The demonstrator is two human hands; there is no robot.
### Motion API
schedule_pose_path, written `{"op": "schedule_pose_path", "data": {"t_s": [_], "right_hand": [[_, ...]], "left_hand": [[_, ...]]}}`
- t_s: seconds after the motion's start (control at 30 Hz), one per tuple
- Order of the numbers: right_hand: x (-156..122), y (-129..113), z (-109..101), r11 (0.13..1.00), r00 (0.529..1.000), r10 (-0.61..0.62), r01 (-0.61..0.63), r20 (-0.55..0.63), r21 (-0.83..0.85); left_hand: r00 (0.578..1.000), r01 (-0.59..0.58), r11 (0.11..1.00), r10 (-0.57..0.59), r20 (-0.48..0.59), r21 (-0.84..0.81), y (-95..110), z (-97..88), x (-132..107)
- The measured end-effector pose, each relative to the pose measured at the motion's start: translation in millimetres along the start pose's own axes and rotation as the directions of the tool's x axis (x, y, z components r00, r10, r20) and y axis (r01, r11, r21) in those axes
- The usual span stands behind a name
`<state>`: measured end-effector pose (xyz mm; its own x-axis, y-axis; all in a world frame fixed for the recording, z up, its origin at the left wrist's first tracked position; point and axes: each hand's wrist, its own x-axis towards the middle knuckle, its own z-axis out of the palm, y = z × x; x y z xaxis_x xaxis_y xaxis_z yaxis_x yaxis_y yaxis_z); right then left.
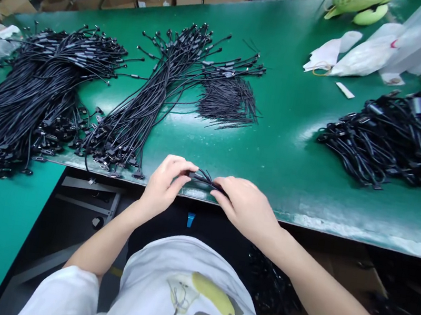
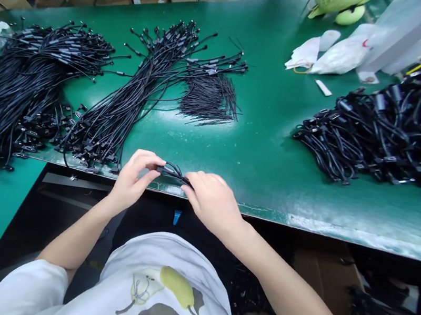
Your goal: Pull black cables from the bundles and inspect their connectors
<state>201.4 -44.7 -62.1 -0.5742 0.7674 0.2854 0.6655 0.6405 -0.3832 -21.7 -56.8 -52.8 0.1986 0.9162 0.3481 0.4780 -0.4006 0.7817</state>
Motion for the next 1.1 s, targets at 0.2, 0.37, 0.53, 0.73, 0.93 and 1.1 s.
{"op": "schedule_pose_path", "data": {"t_s": [0.2,0.37,0.53,0.73,0.93,1.1], "right_hand": [[7.4,-5.5,9.7,0.938,0.966,0.028,-0.115,0.257,0.328],[9.9,-10.0,4.3,0.838,0.945,0.052,-0.217,0.323,0.5],[18.2,-11.5,12.9,0.824,0.923,0.111,-0.293,0.369,0.485],[23.4,-14.4,21.9,0.943,0.989,0.142,-0.151,0.051,0.298],[28.0,-7.2,29.5,0.996,0.998,0.059,-0.058,-0.014,0.06],[24.8,-7.6,30.8,0.982,0.997,0.074,-0.072,0.004,-0.176]], "left_hand": [[0.967,-0.256,0.96,0.253,0.037,0.109,3.1,-5.4,7.8],[0.967,-0.228,0.967,0.238,0.09,-0.11,-0.3,-14.1,13.3],[0.998,0.0,0.935,0.024,0.065,-0.355,-9.2,11.9,3.3],[0.976,0.215,0.744,-0.19,0.108,-0.633,-4.5,36.8,0.6],[0.945,0.305,0.709,-0.308,0.111,-0.635,10.8,51.5,13.0],[0.911,0.38,0.734,-0.401,0.093,-0.563,13.2,68.7,16.2]]}}
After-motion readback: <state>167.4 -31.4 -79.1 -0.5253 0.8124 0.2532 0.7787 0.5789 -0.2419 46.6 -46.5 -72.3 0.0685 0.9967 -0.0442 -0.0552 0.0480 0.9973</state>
